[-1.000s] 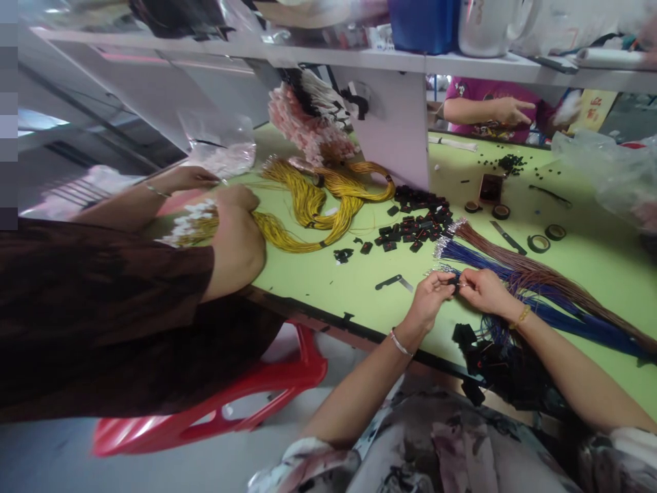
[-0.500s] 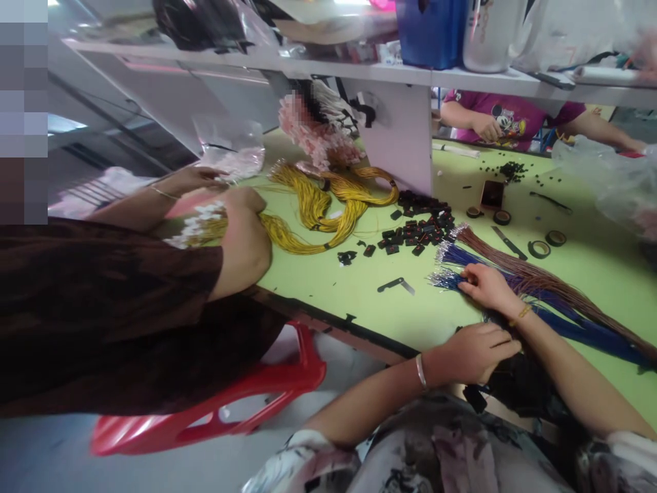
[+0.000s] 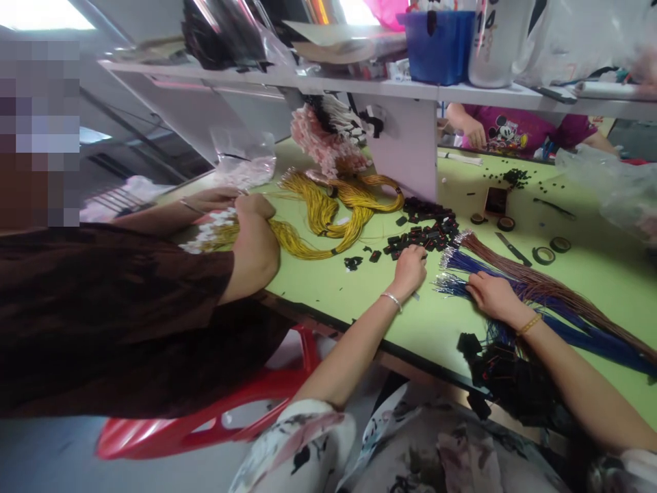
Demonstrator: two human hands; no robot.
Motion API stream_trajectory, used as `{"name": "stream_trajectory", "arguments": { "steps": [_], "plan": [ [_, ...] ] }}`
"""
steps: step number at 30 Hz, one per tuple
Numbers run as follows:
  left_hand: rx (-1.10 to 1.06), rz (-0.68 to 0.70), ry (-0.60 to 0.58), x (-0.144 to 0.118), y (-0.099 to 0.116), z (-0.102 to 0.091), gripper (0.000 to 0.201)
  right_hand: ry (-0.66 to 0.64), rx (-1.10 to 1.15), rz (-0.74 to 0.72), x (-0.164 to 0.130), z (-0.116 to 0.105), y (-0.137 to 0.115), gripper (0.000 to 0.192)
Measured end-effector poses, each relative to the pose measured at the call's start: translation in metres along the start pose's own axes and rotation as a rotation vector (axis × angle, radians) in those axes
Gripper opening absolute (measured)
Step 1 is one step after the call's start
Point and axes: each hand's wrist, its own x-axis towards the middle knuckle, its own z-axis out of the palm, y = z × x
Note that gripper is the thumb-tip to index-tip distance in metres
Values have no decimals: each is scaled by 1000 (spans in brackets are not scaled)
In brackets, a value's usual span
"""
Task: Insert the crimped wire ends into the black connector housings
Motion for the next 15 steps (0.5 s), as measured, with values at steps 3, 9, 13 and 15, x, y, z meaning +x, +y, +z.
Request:
{"name": "stream_trajectory", "arguments": {
  "steps": [3,9,13,15],
  "plan": [
    [29,-11,-38,-6,1,-2,15,4,77,-26,0,-6,4,18],
    [-24,40,-132,-25,6,-20,4,49,521,31,6,-8,4,11],
    [116,71,-204,-33,7,-36,8,6,359,87,9,-16,4,7],
    [262,41,-192,-37,10,-42,10,29,314,137,10,-23,6,7]
  ]
}}
